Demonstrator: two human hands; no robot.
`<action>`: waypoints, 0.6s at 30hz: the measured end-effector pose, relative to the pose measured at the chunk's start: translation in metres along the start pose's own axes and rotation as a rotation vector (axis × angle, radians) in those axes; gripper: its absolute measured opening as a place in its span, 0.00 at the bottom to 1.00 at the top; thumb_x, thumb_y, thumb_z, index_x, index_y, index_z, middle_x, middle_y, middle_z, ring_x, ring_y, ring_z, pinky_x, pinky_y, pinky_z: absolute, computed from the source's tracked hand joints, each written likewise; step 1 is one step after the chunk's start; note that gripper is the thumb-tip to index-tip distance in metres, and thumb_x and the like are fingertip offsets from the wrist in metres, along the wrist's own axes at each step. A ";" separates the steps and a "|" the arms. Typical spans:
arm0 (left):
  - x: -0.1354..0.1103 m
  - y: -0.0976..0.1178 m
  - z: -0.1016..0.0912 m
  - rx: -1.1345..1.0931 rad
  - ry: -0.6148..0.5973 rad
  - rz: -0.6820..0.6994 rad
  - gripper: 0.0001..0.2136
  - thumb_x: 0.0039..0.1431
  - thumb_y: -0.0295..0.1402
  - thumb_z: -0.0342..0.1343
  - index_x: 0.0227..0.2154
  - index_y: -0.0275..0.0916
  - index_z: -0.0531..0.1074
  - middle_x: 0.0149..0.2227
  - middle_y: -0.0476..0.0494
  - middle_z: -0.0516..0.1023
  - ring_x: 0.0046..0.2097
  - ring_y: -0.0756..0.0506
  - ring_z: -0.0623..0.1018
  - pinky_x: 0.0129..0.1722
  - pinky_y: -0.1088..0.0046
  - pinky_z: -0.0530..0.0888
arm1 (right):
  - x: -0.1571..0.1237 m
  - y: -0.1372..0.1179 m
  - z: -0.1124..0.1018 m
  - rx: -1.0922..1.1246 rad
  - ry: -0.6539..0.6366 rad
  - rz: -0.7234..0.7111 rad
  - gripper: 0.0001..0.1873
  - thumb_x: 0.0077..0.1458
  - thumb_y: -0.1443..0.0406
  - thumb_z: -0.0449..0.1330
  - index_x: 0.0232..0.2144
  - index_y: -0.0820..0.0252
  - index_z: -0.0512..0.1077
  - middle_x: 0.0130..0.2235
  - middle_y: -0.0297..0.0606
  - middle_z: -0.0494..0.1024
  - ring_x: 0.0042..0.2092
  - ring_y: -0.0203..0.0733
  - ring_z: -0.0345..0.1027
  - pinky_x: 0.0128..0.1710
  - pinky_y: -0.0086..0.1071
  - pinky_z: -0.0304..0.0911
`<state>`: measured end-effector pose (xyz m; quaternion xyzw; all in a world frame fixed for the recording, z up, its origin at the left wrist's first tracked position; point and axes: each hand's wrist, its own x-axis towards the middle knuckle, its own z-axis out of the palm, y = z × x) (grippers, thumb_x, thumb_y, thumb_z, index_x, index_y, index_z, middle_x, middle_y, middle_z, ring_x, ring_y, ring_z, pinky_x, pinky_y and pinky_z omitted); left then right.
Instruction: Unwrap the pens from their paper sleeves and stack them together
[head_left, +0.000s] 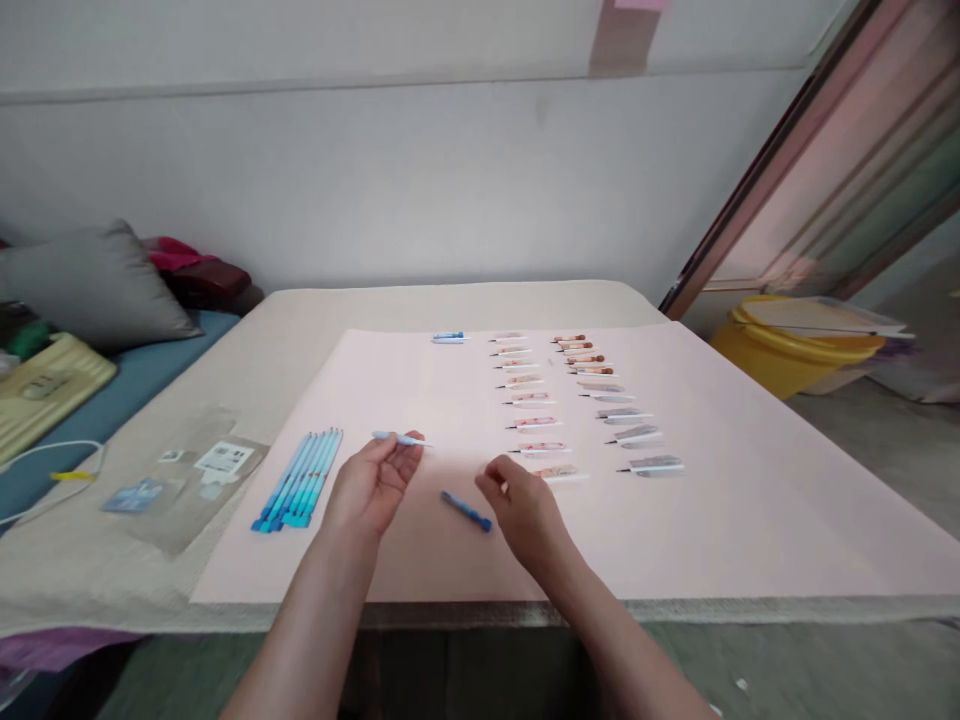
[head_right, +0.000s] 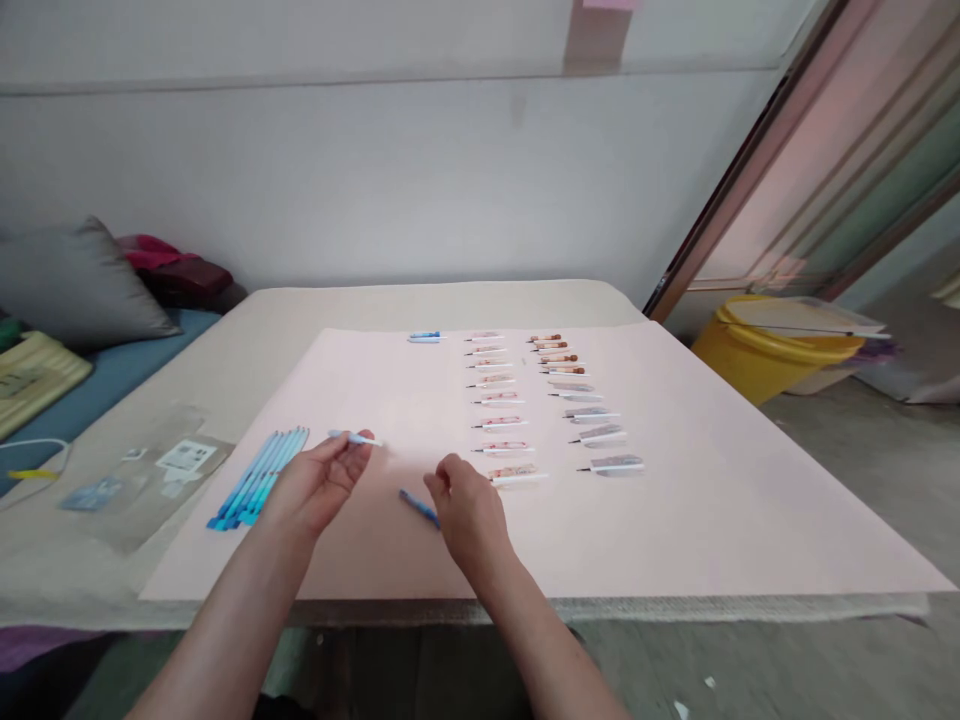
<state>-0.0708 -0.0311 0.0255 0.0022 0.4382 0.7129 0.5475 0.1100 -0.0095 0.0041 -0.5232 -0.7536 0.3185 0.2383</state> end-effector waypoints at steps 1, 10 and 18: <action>0.002 0.005 -0.002 -0.014 0.016 0.001 0.06 0.55 0.19 0.48 0.27 0.31 0.67 0.30 0.37 0.76 0.31 0.49 0.78 0.30 0.75 0.77 | -0.002 0.003 0.004 -0.181 -0.046 -0.019 0.07 0.56 0.61 0.52 0.30 0.59 0.65 0.31 0.36 0.72 0.30 0.39 0.70 0.29 0.29 0.58; 0.003 0.006 -0.007 0.025 -0.003 -0.002 0.06 0.55 0.18 0.48 0.25 0.30 0.67 0.29 0.35 0.76 0.30 0.48 0.78 0.30 0.75 0.77 | -0.012 0.012 0.040 -0.622 -0.261 -0.136 0.09 0.58 0.72 0.46 0.39 0.58 0.62 0.38 0.40 0.69 0.32 0.41 0.70 0.27 0.31 0.56; 0.010 0.001 -0.011 0.111 0.004 0.019 0.06 0.53 0.19 0.50 0.24 0.31 0.66 0.29 0.34 0.76 0.32 0.46 0.78 0.32 0.72 0.77 | 0.000 0.010 0.015 -0.181 -0.095 -0.162 0.02 0.55 0.69 0.53 0.31 0.58 0.64 0.34 0.34 0.70 0.33 0.36 0.65 0.30 0.28 0.53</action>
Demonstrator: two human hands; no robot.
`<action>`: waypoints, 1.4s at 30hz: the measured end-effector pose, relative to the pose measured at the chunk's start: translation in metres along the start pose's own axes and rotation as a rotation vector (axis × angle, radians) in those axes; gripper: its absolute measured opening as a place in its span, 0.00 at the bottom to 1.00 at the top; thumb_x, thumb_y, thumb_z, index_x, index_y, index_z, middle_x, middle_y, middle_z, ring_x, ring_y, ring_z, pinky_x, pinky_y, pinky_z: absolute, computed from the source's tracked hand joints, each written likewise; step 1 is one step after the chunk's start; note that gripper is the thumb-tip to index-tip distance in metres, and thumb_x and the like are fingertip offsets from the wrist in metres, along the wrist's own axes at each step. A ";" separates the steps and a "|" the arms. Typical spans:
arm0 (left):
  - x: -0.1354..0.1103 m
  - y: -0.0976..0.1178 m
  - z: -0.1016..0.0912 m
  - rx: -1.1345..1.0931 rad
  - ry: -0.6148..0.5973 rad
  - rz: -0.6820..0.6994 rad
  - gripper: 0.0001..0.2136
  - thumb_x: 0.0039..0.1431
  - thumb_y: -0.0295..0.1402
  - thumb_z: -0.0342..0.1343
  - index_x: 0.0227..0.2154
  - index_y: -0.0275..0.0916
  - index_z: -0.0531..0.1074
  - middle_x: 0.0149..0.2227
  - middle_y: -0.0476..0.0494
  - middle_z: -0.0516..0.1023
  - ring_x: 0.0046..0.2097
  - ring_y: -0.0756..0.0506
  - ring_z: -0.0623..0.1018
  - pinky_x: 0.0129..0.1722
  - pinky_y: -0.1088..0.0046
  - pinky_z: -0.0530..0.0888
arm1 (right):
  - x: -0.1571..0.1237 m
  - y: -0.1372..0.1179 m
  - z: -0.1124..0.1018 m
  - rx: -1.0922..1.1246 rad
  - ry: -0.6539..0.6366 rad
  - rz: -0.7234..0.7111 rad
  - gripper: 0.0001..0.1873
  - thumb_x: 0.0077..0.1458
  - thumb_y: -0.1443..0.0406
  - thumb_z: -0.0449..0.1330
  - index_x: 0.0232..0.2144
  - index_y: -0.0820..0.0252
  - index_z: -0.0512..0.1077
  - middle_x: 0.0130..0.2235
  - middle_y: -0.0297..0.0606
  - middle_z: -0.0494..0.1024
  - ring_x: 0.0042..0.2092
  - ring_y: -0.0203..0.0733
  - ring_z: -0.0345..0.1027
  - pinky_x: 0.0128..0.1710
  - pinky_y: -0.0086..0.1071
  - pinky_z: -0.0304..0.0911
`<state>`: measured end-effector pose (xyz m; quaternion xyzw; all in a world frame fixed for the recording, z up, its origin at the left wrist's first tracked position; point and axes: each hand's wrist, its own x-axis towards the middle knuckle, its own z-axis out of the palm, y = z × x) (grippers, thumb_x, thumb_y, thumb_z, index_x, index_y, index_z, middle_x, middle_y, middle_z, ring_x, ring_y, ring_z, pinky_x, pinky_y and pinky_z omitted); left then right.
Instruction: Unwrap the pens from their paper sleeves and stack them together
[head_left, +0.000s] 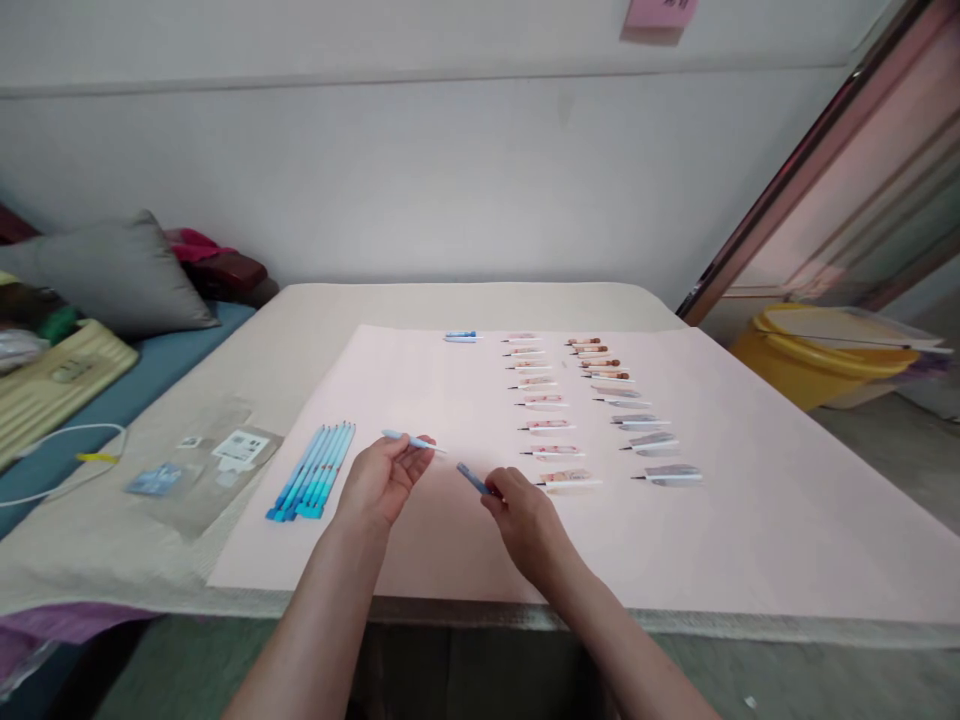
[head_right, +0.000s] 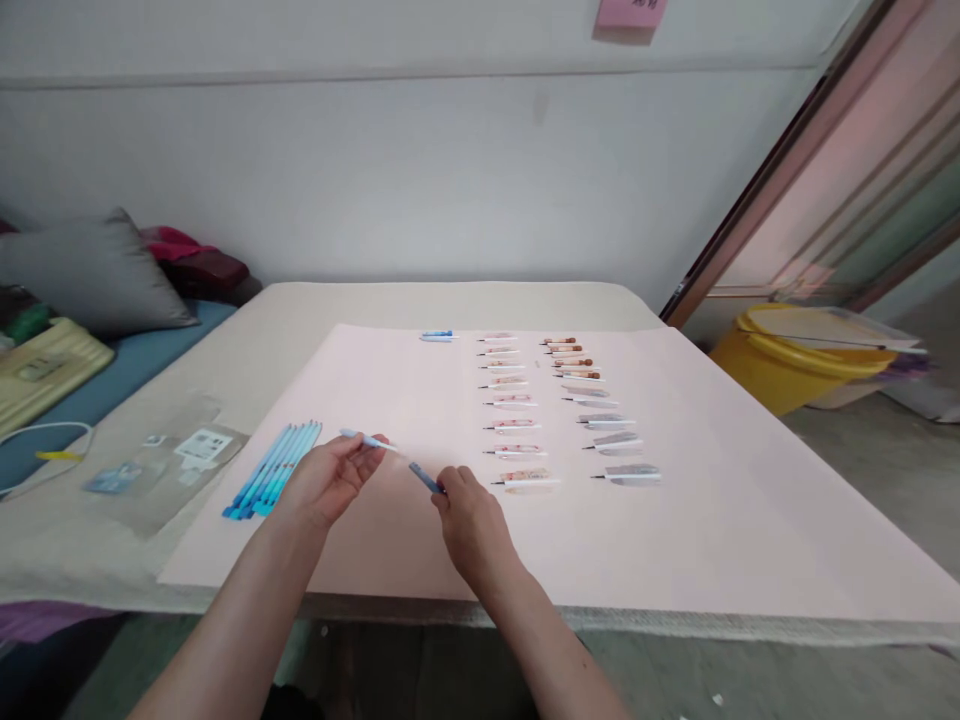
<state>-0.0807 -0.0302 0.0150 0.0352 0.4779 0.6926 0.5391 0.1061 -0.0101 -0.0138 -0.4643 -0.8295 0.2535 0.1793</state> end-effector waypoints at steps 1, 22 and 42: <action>0.000 -0.001 0.001 0.011 -0.005 0.005 0.05 0.53 0.19 0.50 0.24 0.31 0.65 0.29 0.35 0.76 0.31 0.47 0.78 0.33 0.72 0.77 | 0.000 -0.001 -0.002 0.036 0.021 -0.004 0.02 0.54 0.69 0.53 0.31 0.58 0.64 0.34 0.34 0.69 0.32 0.36 0.64 0.30 0.28 0.53; -0.016 -0.017 0.014 0.385 -0.200 0.170 0.09 0.50 0.35 0.56 0.31 0.36 0.66 0.32 0.39 0.77 0.36 0.45 0.76 0.40 0.64 0.70 | -0.007 -0.015 -0.013 0.022 0.120 -0.036 0.04 0.54 0.70 0.53 0.28 0.59 0.64 0.29 0.34 0.68 0.30 0.36 0.62 0.29 0.28 0.49; -0.018 -0.017 0.015 0.432 -0.172 0.192 0.10 0.47 0.37 0.58 0.30 0.36 0.68 0.34 0.38 0.77 0.37 0.45 0.75 0.41 0.64 0.69 | -0.007 -0.016 -0.012 0.127 0.150 -0.044 0.05 0.53 0.70 0.51 0.27 0.60 0.65 0.29 0.36 0.70 0.30 0.37 0.62 0.29 0.28 0.52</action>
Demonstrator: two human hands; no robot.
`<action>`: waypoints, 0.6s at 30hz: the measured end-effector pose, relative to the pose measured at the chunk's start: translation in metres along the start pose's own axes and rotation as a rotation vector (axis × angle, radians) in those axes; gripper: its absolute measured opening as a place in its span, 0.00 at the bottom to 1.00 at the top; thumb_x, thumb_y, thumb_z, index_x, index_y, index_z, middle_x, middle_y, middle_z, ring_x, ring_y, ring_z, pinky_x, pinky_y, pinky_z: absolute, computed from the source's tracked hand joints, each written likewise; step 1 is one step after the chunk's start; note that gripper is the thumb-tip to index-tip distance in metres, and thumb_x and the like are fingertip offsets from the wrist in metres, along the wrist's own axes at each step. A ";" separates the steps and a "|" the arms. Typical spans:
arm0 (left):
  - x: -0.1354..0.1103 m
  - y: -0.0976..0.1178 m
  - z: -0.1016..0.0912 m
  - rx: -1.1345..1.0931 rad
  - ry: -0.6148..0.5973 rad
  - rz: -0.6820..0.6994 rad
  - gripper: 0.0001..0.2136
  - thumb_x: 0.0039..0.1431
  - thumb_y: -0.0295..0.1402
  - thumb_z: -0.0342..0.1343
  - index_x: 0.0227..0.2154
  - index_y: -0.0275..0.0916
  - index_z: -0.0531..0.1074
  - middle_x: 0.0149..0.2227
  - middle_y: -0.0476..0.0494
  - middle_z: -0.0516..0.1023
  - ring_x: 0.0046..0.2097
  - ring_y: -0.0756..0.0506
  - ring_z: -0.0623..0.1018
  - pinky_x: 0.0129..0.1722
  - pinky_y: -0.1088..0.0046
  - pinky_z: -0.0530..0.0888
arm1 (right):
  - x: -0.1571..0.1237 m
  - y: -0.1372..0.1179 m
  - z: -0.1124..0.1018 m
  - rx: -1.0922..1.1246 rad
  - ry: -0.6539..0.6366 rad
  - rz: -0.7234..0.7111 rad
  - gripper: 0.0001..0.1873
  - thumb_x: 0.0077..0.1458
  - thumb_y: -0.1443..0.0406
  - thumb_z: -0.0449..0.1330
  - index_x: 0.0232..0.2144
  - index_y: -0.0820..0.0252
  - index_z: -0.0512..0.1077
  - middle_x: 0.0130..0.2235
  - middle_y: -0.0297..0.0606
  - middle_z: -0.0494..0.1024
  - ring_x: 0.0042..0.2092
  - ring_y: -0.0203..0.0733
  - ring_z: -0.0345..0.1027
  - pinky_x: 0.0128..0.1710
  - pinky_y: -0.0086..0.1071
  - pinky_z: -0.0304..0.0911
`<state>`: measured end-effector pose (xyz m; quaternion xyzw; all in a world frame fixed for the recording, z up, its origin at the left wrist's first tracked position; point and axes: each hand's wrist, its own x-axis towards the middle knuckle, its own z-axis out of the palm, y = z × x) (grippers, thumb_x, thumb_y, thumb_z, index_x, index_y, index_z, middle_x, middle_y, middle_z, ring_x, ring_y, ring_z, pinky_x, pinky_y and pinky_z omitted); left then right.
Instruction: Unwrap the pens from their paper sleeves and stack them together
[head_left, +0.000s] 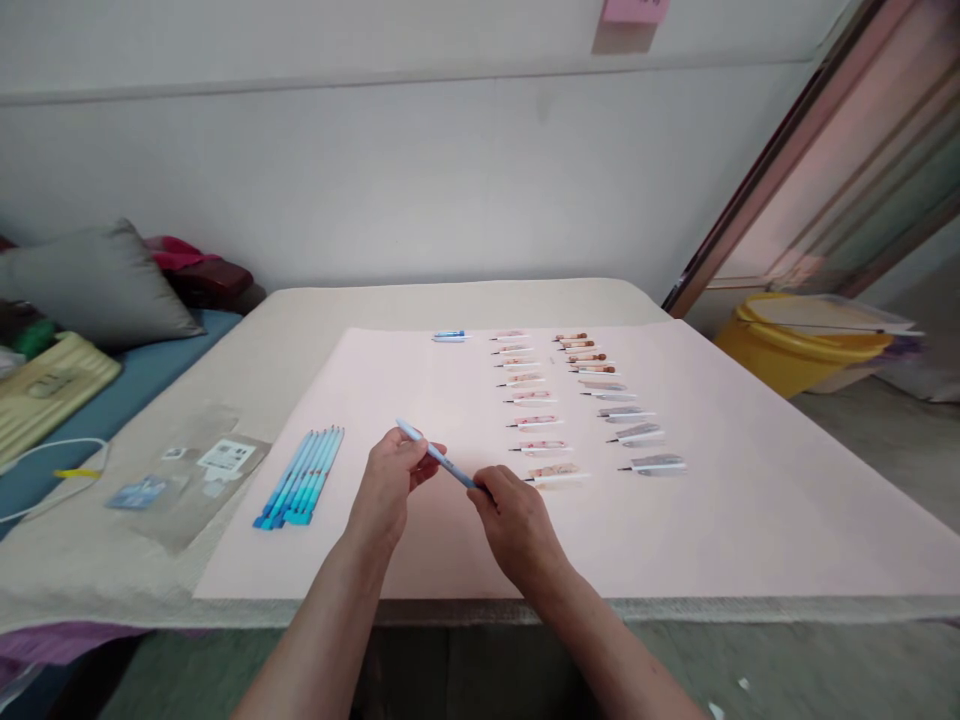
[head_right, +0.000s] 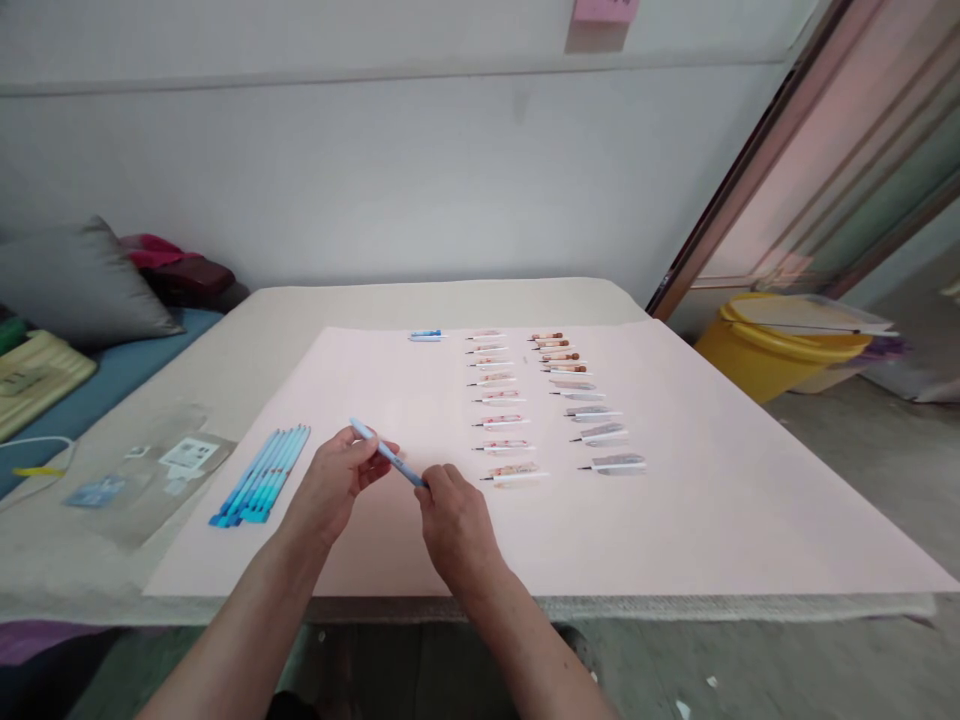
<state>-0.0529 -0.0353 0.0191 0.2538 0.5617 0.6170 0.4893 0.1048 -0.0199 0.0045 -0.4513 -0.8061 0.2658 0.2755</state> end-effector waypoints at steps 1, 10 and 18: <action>0.000 0.000 0.000 -0.002 0.001 -0.003 0.10 0.47 0.37 0.58 0.30 0.36 0.68 0.34 0.38 0.77 0.37 0.45 0.75 0.41 0.64 0.69 | 0.000 0.000 0.000 0.009 0.003 -0.001 0.05 0.53 0.70 0.51 0.27 0.60 0.65 0.29 0.36 0.70 0.30 0.37 0.62 0.30 0.28 0.52; -0.003 0.002 0.002 0.070 -0.055 0.042 0.09 0.50 0.36 0.55 0.31 0.36 0.68 0.32 0.40 0.77 0.36 0.46 0.75 0.41 0.63 0.69 | 0.001 -0.001 0.000 0.210 0.010 0.124 0.04 0.49 0.69 0.54 0.24 0.59 0.66 0.24 0.33 0.69 0.27 0.35 0.61 0.27 0.28 0.52; -0.003 0.005 0.003 0.031 -0.152 0.033 0.09 0.49 0.36 0.56 0.29 0.35 0.69 0.29 0.39 0.76 0.32 0.46 0.75 0.39 0.63 0.70 | -0.001 -0.003 0.007 0.991 -0.214 0.538 0.07 0.43 0.64 0.57 0.21 0.62 0.65 0.21 0.31 0.70 0.16 0.28 0.55 0.15 0.25 0.46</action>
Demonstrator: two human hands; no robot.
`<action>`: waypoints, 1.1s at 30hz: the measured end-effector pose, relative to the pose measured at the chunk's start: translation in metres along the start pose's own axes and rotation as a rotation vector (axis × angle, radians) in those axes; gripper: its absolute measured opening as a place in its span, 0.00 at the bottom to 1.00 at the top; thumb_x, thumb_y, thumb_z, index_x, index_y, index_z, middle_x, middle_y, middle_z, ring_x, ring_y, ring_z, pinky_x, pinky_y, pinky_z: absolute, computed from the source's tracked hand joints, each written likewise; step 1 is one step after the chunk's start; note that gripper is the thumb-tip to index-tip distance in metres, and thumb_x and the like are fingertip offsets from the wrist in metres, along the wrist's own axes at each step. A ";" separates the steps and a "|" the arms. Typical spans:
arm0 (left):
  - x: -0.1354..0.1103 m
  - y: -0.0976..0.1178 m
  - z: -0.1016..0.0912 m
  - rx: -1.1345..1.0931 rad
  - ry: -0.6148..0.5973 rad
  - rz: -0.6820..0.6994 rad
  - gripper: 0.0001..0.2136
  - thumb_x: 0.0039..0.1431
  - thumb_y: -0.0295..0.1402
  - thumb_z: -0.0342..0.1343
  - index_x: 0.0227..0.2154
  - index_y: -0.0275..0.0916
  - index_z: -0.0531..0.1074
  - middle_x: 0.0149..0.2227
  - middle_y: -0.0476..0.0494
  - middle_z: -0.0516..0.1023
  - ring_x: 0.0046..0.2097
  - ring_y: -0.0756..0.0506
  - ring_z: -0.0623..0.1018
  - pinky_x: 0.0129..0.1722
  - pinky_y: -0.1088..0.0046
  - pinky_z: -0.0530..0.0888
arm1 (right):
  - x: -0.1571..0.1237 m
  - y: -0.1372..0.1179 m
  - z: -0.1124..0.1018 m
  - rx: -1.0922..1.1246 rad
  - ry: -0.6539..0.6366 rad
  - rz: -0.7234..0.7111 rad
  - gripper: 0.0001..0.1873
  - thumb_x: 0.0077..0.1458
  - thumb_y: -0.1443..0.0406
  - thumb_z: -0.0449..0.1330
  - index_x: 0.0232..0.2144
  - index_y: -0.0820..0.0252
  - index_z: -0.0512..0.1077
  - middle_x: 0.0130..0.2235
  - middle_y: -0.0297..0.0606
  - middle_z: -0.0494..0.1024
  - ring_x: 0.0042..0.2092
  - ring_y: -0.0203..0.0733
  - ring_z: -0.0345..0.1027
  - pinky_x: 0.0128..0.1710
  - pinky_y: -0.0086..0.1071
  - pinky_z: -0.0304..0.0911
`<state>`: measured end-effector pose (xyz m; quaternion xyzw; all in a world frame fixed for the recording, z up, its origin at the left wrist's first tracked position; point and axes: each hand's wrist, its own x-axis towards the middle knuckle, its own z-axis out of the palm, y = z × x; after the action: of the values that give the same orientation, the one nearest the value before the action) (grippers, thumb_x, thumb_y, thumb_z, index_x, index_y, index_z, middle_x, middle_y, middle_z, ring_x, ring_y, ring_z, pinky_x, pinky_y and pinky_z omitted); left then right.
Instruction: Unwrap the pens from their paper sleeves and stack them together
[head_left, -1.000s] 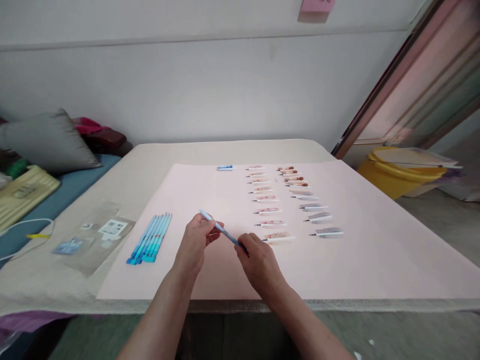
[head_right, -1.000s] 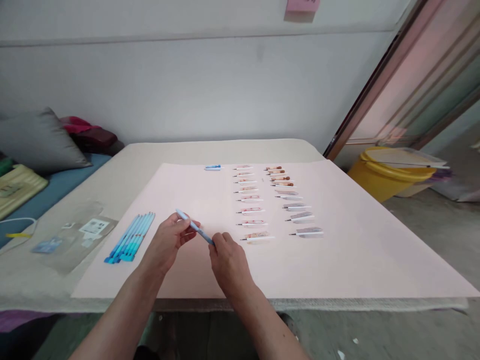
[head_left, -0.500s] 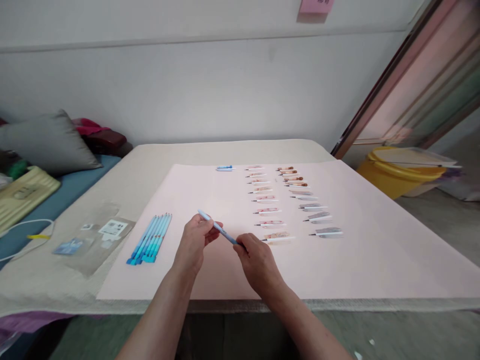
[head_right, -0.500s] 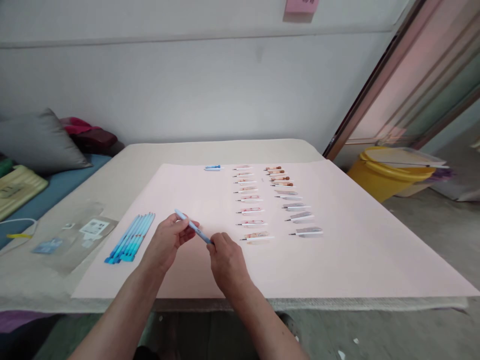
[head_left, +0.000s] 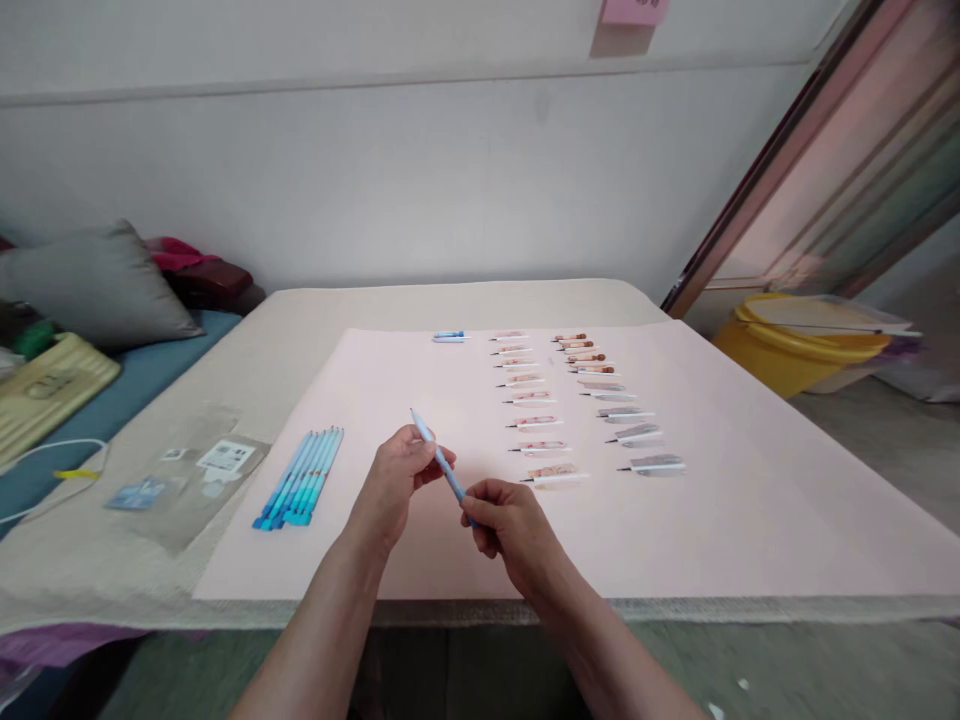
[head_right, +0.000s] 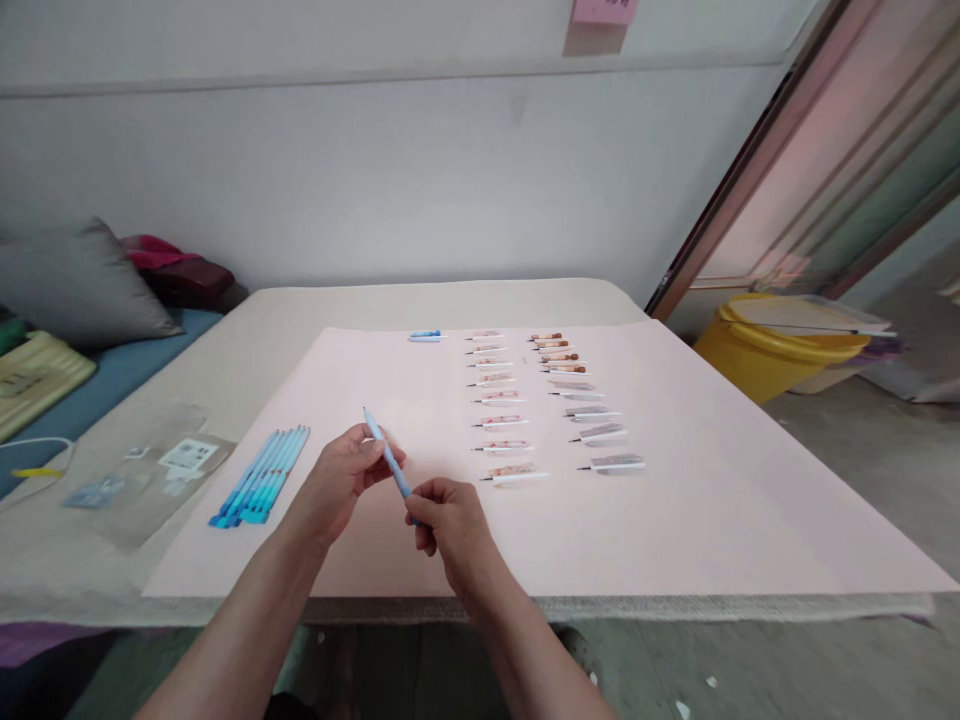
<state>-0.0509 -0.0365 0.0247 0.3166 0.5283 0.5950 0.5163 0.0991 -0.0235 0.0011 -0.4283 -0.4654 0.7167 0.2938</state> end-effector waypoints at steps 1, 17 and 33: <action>0.000 0.000 0.001 -0.001 0.001 -0.002 0.09 0.50 0.36 0.55 0.30 0.35 0.69 0.30 0.39 0.77 0.33 0.45 0.75 0.39 0.63 0.70 | 0.000 0.000 0.001 -0.006 0.024 -0.001 0.07 0.42 0.64 0.58 0.20 0.62 0.65 0.20 0.31 0.69 0.15 0.28 0.55 0.14 0.25 0.46; -0.001 -0.001 0.011 -0.220 0.020 -0.102 0.11 0.51 0.38 0.57 0.33 0.36 0.66 0.35 0.34 0.78 0.39 0.41 0.77 0.42 0.60 0.70 | -0.007 0.001 0.007 0.284 -0.093 0.086 0.10 0.42 0.62 0.61 0.23 0.64 0.67 0.22 0.34 0.71 0.15 0.26 0.54 0.15 0.25 0.44; 0.004 -0.007 0.006 -0.115 0.231 0.035 0.10 0.44 0.32 0.61 0.29 0.34 0.70 0.27 0.47 0.72 0.29 0.51 0.71 0.35 0.71 0.70 | -0.001 0.005 0.009 -0.097 0.046 -0.026 0.05 0.42 0.65 0.56 0.19 0.61 0.66 0.15 0.28 0.66 0.15 0.30 0.56 0.14 0.25 0.50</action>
<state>-0.0448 -0.0320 0.0189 0.2250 0.5437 0.6659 0.4586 0.0913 -0.0295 -0.0011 -0.4524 -0.4982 0.6793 0.2927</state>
